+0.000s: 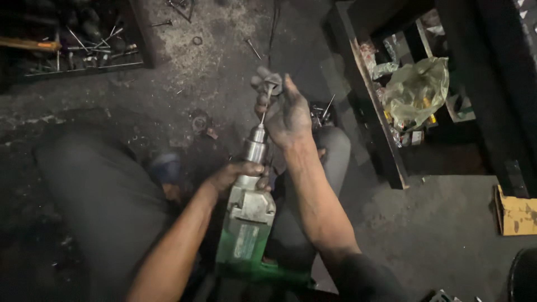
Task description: The person sits on the floor and assembles a green electric drill. They insert a chuck key into the chuck, rotate it to tighten the chuck jaws, and then remove the key. The person repeats this tightening process several times to secure the chuck.
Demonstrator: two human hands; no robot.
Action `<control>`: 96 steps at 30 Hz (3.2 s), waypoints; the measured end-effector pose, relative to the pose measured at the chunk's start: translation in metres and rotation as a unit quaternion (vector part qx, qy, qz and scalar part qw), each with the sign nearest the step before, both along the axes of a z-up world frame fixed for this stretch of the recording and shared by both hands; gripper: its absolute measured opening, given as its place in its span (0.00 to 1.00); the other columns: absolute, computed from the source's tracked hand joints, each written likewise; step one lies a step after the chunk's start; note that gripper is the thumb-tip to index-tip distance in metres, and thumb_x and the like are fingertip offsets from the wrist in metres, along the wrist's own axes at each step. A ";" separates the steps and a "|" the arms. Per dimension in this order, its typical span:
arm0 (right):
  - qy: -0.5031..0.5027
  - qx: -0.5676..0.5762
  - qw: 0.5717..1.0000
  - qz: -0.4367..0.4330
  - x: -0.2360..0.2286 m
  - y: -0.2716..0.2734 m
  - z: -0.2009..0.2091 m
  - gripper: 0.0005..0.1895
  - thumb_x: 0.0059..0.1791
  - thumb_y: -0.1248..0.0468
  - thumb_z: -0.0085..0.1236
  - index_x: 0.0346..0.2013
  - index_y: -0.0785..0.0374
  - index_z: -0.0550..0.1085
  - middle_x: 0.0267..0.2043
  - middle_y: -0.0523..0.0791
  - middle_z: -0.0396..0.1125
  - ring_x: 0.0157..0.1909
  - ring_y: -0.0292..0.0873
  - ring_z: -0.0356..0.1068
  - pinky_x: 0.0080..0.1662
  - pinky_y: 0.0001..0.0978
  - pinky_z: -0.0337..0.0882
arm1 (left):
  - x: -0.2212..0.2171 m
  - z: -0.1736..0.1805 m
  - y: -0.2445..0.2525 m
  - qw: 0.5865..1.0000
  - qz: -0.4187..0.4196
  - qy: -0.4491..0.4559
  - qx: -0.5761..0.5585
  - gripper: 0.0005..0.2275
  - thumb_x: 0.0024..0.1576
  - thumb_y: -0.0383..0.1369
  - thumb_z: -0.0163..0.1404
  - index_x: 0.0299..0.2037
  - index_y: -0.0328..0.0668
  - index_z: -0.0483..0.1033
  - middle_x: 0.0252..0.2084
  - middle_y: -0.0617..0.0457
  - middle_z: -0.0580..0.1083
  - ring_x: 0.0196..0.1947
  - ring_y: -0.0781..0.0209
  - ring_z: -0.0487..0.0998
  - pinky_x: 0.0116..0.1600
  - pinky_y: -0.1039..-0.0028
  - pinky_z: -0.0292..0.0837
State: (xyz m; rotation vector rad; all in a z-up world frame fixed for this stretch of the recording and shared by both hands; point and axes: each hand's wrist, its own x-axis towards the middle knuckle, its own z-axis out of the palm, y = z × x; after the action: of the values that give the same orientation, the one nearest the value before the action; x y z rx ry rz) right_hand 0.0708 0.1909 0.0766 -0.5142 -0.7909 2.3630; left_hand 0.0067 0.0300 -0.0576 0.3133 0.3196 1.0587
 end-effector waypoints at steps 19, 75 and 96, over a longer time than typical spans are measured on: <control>0.026 0.141 0.990 0.011 0.000 -0.022 0.018 0.35 0.57 0.53 0.55 0.76 0.57 0.55 0.69 0.49 0.57 0.29 0.34 0.61 0.31 0.28 0.65 | -0.007 0.028 -0.004 0.996 0.035 -0.021 0.073 0.14 0.54 0.36 0.57 0.44 0.34 0.72 0.32 0.48 0.74 0.42 0.52 0.77 0.54 0.61 0.73; -0.038 0.013 0.996 -0.078 -0.017 -0.004 -0.057 0.16 0.56 0.58 0.54 0.52 0.67 0.70 0.45 0.53 0.73 0.34 0.44 0.71 0.35 0.36 0.70 | -0.014 -0.016 0.000 0.996 0.080 -0.016 0.025 0.17 0.55 0.37 0.57 0.46 0.32 0.71 0.32 0.47 0.73 0.39 0.53 0.77 0.53 0.58 0.76; -0.045 0.072 0.989 -0.117 -0.014 -0.010 -0.047 0.19 0.57 0.58 0.51 0.57 0.69 0.69 0.46 0.54 0.72 0.36 0.45 0.72 0.36 0.37 0.71 | -0.011 -0.042 0.009 0.996 0.080 -0.005 0.040 0.19 0.54 0.39 0.56 0.47 0.30 0.72 0.33 0.44 0.75 0.41 0.46 0.79 0.56 0.56 0.74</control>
State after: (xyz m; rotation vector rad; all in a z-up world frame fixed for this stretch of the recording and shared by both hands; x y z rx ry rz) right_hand 0.0569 0.1807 0.0293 -0.6210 -0.8847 2.0628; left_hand -0.0045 0.0385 -0.0992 0.3591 0.2970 1.2333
